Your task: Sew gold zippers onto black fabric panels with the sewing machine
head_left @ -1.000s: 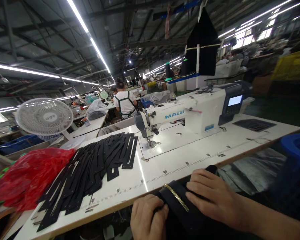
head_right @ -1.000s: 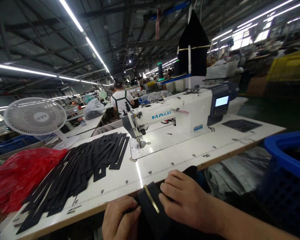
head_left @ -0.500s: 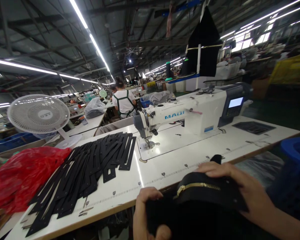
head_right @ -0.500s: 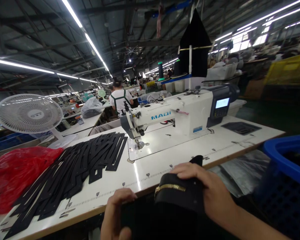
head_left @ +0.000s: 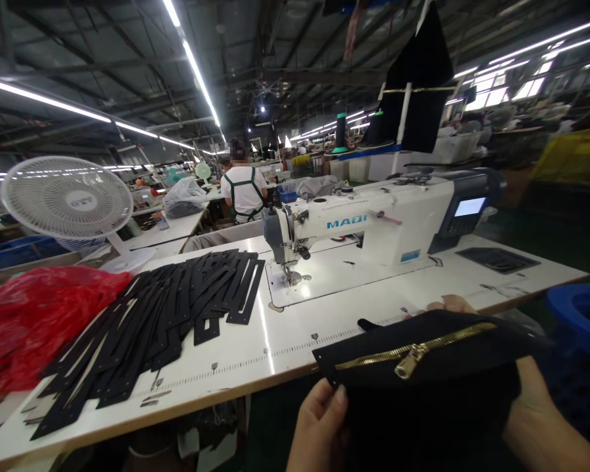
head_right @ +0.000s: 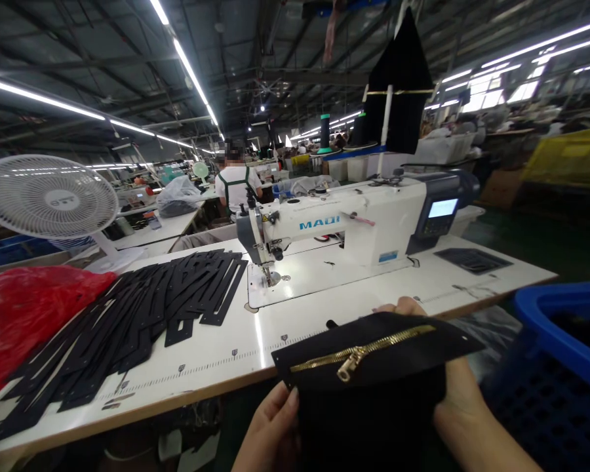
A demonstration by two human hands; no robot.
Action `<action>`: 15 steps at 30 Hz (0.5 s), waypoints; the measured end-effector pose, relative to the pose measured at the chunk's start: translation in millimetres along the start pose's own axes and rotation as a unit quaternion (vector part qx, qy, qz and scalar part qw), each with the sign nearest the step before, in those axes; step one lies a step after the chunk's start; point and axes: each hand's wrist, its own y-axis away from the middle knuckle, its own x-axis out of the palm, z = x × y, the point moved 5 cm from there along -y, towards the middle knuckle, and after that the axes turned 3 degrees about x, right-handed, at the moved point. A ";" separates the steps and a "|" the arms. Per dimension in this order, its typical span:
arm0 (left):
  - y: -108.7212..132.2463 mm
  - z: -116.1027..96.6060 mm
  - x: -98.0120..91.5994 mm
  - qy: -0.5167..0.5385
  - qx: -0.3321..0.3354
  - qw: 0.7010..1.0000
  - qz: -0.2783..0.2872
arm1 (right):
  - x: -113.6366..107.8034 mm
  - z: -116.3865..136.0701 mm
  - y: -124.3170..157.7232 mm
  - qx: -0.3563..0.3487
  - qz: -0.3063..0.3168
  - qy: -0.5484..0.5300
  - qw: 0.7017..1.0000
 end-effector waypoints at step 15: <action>25.4 -51.0 2.1 -0.205 0.111 0.969 -0.086 | -48.0 -42.9 21.8 0.096 -0.136 0.047 0.985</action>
